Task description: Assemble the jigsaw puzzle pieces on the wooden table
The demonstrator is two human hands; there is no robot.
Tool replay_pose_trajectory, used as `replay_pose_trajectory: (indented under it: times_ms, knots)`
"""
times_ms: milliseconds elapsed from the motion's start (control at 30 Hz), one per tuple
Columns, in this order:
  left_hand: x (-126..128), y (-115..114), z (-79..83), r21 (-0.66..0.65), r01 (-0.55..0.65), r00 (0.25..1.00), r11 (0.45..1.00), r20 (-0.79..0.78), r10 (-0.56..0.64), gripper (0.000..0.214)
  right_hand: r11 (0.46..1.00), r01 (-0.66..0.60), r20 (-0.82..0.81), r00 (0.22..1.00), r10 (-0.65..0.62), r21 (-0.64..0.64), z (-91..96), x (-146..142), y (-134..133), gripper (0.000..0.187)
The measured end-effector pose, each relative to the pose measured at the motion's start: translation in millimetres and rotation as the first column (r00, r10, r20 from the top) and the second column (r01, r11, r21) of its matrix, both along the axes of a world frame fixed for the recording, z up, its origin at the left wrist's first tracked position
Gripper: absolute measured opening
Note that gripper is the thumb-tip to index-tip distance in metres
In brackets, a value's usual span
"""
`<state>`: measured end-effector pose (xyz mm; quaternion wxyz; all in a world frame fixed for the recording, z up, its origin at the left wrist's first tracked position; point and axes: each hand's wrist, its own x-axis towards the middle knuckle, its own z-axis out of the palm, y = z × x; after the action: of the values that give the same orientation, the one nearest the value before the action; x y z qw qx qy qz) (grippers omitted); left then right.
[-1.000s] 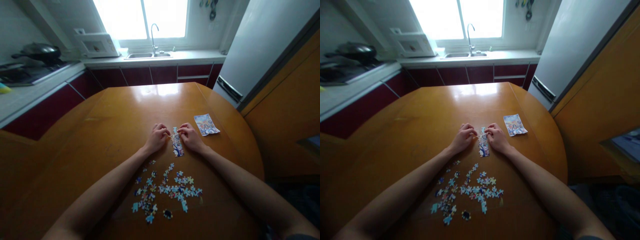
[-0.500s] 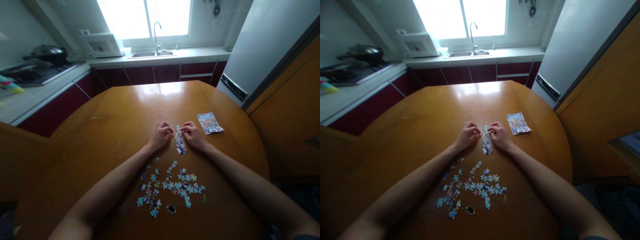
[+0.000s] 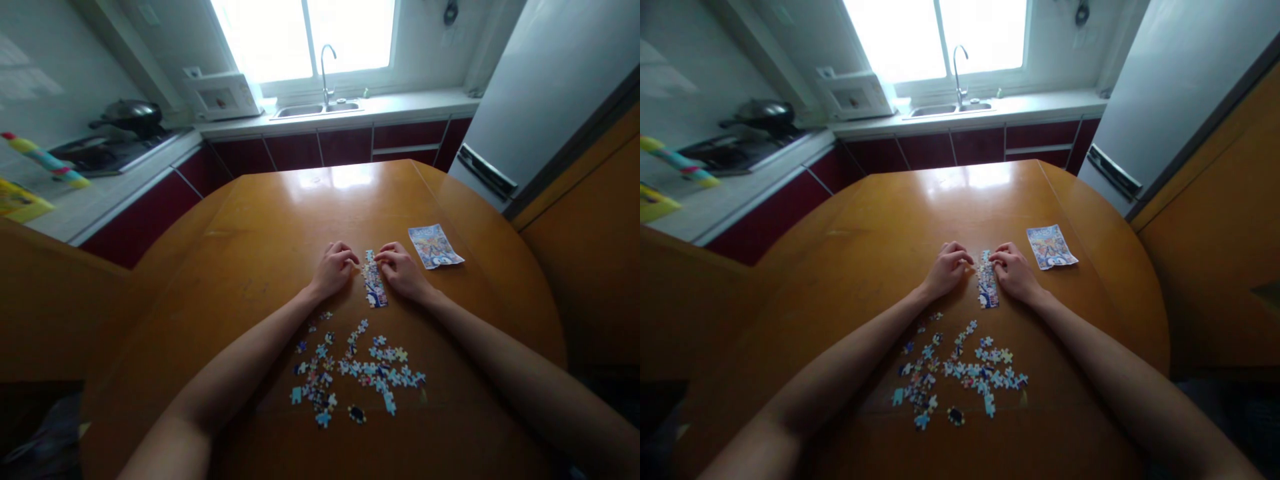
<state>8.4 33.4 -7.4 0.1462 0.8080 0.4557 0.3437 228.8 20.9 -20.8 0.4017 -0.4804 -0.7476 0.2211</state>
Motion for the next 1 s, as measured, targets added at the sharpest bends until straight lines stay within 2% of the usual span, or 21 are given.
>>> replay_pose_trajectory:
  times_ms: [800,900,1000]
  knots:
    - [-2,0,0.2,0.006,-0.024,0.999,1.000,0.036,0.024,0.026,1.000,0.000,-0.026,1.000,0.000,-0.006,0.4,0,0,0.020]
    - [-2,0,0.2,0.017,-0.015,0.999,1.000,0.048,0.015,0.026,1.000,-0.011,-0.055,0.998,0.010,-0.017,3.9,0,-1,0.020]
    - [-2,1,-0.1,0.013,-0.014,0.998,1.000,0.053,0.013,0.026,0.999,-0.027,-0.068,0.997,0.025,-0.020,15.2,4,-3,0.020]
